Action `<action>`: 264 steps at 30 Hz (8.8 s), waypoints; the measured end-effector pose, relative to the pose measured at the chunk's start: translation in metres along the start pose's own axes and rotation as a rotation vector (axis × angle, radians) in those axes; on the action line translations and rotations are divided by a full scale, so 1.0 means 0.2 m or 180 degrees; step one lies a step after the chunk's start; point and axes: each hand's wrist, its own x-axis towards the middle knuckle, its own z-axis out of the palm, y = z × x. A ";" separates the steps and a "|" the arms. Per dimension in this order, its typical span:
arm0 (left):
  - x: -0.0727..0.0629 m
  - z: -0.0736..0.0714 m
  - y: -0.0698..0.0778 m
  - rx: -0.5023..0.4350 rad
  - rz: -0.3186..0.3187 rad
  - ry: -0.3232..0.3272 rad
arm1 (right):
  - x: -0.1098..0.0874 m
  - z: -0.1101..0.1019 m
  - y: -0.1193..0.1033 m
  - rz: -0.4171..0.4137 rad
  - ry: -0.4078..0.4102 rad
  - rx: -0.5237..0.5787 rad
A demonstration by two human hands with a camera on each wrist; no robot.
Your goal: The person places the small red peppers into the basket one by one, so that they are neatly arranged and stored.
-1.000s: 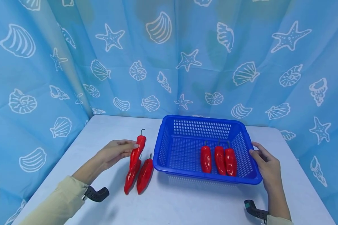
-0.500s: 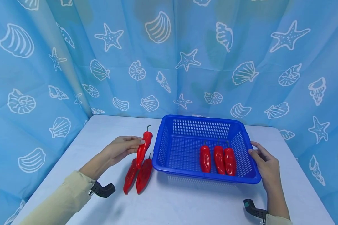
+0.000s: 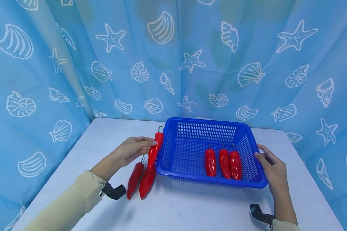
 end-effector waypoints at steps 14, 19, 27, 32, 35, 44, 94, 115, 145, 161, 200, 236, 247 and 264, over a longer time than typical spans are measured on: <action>0.04 0.10 0.03 -0.0152 -0.0022 -0.0115 | -0.01 0.00 0.00 0.0049 -0.0016 -0.0010; 0.06 0.13 0.05 -0.0184 -0.0036 -0.0175 | 0.00 0.00 0.00 0.0060 -0.0005 -0.0003; 0.08 0.18 0.08 -0.0220 -0.0054 -0.0318 | -0.01 0.00 -0.01 0.0048 -0.0027 0.0013; 0.10 0.21 0.08 -0.0264 -0.0070 -0.0372 | -0.01 0.00 -0.01 0.0010 -0.0018 -0.0015; 0.10 0.23 0.09 -0.0251 -0.0073 -0.0373 | -0.01 0.00 -0.01 0.0004 -0.0005 0.0009; 0.12 0.32 0.10 -0.0225 -0.0039 -0.0390 | -0.01 0.00 -0.01 0.0063 -0.0020 -0.0033; 0.30 0.63 0.04 0.0150 -0.0567 -0.0388 | 0.00 0.00 -0.02 0.0032 0.0001 0.0104; 0.33 0.76 -0.04 0.0395 -0.0685 -0.0181 | 0.00 -0.02 -0.02 0.0030 0.0028 0.0102; 0.29 0.58 0.02 0.0337 -0.0078 -0.0799 | 0.01 -0.01 -0.01 0.0048 -0.0002 0.0044; 0.20 0.46 0.07 0.0197 0.0078 -0.0798 | 0.00 -0.02 0.00 0.0031 -0.0015 0.0089; 0.06 0.01 -0.11 0.0029 0.0128 -0.0097 | 0.00 0.00 -0.01 0.0216 -0.0071 0.0192; -0.01 -0.26 -0.41 0.0161 -0.0003 0.0501 | 0.02 0.04 -0.01 0.0238 -0.0062 0.0384; -0.06 -0.27 -0.51 0.0584 -0.0291 0.0530 | 0.01 0.02 0.01 0.0337 -0.0021 0.0257; -0.06 -0.22 -0.49 0.1273 -0.0354 0.0620 | 0.03 0.01 0.00 0.0535 -0.0079 0.0367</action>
